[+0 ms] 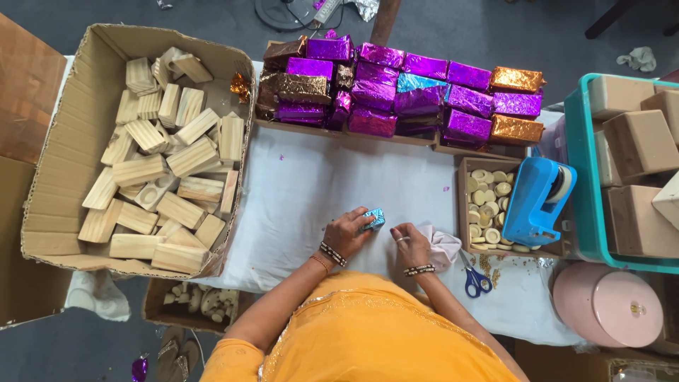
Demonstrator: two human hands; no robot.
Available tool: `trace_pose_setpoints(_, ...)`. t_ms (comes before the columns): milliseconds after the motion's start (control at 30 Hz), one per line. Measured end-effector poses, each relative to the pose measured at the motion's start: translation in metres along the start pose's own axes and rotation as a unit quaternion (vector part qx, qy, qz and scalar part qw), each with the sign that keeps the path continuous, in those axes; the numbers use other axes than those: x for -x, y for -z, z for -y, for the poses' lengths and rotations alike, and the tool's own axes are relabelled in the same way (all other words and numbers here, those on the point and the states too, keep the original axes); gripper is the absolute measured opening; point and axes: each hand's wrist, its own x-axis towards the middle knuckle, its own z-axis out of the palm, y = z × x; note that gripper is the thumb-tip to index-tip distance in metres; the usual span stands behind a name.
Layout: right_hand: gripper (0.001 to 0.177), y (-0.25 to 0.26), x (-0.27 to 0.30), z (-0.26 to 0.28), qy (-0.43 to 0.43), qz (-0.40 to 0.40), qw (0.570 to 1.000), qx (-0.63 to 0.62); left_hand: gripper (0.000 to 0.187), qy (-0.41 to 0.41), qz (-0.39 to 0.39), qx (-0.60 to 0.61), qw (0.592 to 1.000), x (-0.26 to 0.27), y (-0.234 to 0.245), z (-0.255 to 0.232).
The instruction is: Wrapping wooden blocks in decorative foil and organizing them.
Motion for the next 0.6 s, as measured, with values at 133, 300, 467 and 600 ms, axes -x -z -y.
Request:
trace_pose_setpoints(133,0.022,0.009,-0.002,-0.004,-0.036,0.008,0.995,-0.089,0.037,0.067,-0.077,0.058,0.993,-0.007,-0.018,0.023)
trace_pose_setpoints(300,0.035,0.034,0.002,0.019,0.001,0.007,0.989,-0.146,0.032,0.384,-0.052,0.259,0.885,-0.017,-0.034,0.063)
trace_pose_setpoints(467,0.072,0.067,0.015,0.087,0.317,-0.07,0.94,0.104,0.035,0.515,-0.095,0.582,0.622,-0.014,-0.041,0.085)
trace_pose_setpoints(600,0.064,0.055,0.01,0.081,0.384,-0.103,0.907,0.139,0.036,0.54,-0.05,0.587,0.601,-0.009,-0.05,0.089)
